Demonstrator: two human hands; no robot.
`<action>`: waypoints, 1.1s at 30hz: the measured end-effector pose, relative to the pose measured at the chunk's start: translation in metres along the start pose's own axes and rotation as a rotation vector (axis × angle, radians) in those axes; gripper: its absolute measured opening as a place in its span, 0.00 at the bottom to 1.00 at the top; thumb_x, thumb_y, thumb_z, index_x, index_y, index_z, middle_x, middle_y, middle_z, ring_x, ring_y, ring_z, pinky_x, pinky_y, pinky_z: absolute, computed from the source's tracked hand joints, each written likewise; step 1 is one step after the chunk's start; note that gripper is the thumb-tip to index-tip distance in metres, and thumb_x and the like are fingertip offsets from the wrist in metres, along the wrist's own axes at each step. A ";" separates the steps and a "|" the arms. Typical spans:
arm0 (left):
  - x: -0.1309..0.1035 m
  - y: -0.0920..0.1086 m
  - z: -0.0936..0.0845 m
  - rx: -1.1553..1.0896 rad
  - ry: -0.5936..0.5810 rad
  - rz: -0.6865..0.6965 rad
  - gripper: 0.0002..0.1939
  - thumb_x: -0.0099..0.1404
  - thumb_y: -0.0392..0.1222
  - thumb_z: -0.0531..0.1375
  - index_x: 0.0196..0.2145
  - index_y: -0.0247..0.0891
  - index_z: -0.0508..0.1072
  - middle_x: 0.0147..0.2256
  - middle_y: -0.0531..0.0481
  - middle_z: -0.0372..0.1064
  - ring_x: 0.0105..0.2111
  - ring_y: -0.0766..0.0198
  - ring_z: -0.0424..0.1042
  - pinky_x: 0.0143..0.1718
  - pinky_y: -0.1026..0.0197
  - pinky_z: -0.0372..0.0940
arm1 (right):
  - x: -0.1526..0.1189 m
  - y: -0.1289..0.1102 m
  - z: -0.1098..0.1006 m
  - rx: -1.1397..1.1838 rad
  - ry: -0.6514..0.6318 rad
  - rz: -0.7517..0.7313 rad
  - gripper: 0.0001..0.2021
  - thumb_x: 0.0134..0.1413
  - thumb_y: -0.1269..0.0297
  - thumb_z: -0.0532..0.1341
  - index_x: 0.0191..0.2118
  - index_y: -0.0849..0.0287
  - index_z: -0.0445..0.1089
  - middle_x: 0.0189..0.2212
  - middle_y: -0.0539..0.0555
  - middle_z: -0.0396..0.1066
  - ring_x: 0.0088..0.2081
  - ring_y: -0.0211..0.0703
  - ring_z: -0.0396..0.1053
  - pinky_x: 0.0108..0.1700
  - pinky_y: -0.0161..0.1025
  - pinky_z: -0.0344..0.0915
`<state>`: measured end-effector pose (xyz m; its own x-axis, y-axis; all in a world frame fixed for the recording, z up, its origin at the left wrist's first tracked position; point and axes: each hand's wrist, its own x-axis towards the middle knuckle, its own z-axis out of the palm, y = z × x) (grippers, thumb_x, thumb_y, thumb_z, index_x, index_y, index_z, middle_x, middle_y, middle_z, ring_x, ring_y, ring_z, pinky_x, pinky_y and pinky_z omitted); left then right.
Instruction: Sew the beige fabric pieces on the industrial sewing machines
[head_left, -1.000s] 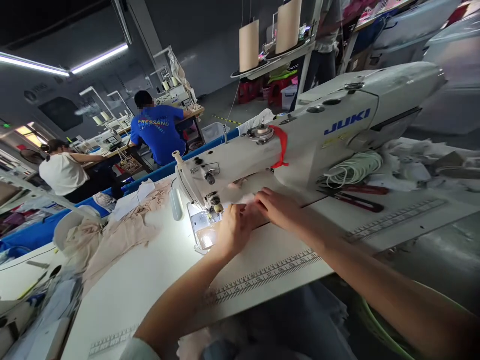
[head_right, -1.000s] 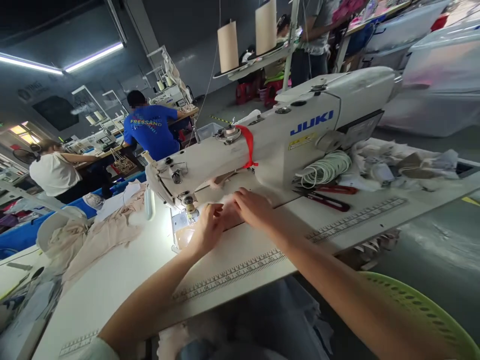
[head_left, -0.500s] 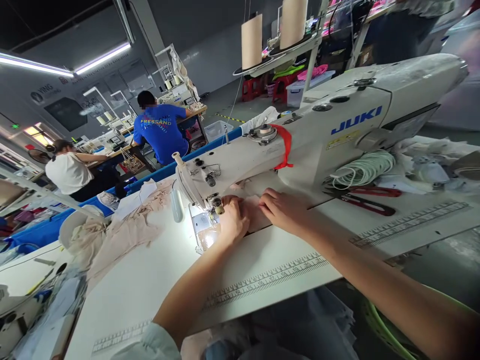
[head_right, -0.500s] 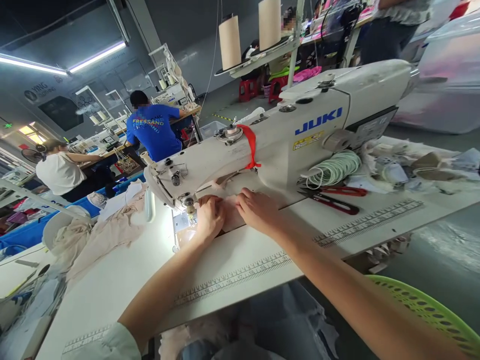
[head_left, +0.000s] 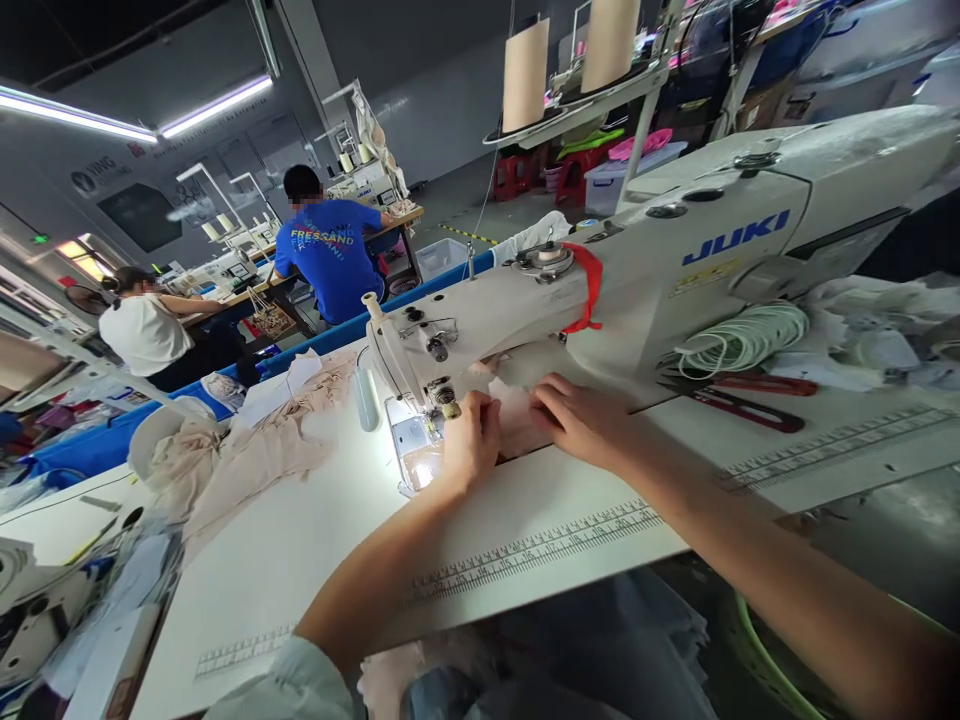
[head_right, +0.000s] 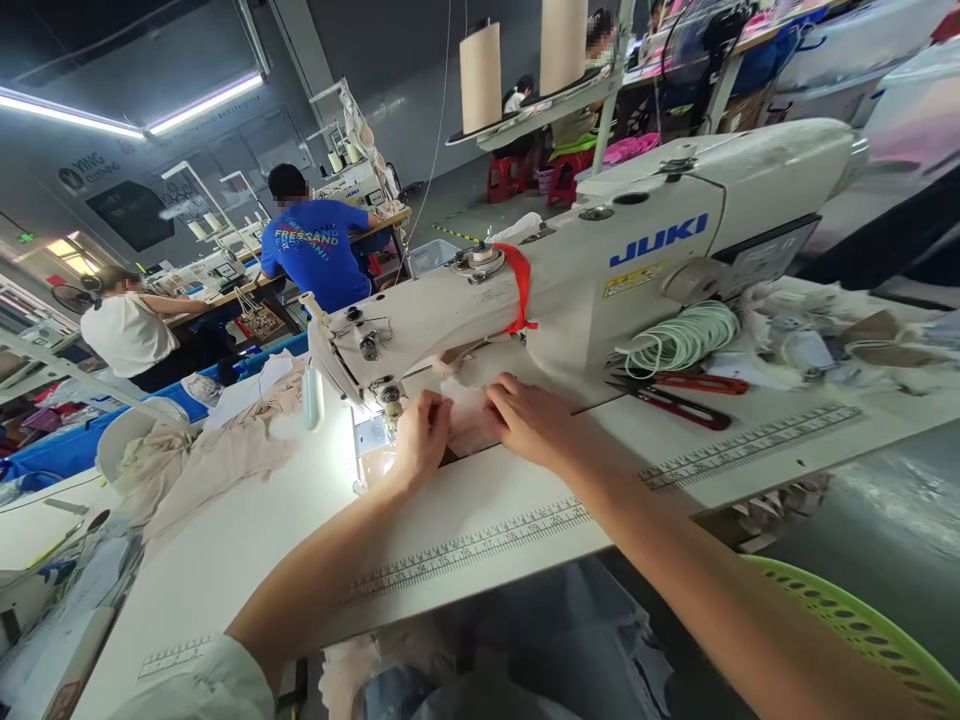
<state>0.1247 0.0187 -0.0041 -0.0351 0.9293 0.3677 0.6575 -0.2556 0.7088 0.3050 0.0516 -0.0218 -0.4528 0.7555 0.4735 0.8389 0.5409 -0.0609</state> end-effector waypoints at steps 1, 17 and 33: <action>-0.005 -0.002 -0.006 -0.012 -0.019 -0.019 0.06 0.67 0.36 0.55 0.31 0.40 0.65 0.23 0.55 0.66 0.24 0.66 0.66 0.27 0.64 0.59 | 0.000 -0.001 -0.001 -0.011 -0.003 0.004 0.10 0.63 0.66 0.51 0.33 0.59 0.67 0.36 0.56 0.69 0.24 0.40 0.63 0.27 0.39 0.47; -0.054 -0.101 -0.177 0.477 -0.094 -0.227 0.08 0.67 0.39 0.57 0.45 0.39 0.70 0.34 0.52 0.71 0.31 0.64 0.70 0.35 0.63 0.63 | 0.009 0.010 0.009 0.022 0.244 -0.143 0.09 0.60 0.62 0.51 0.30 0.55 0.63 0.29 0.54 0.69 0.23 0.43 0.63 0.26 0.40 0.52; -0.041 -0.130 -0.247 0.991 -0.072 -0.098 0.06 0.65 0.34 0.60 0.30 0.38 0.73 0.34 0.45 0.76 0.42 0.51 0.71 0.44 0.53 0.64 | 0.008 0.002 0.003 0.023 0.311 -0.157 0.08 0.60 0.66 0.51 0.37 0.56 0.67 0.33 0.55 0.75 0.25 0.43 0.69 0.26 0.39 0.60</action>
<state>-0.1453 -0.0522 0.0368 -0.0990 0.9567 0.2736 0.9863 0.1307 -0.1002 0.3021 0.0596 -0.0210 -0.4591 0.5159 0.7232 0.7578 0.6522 0.0158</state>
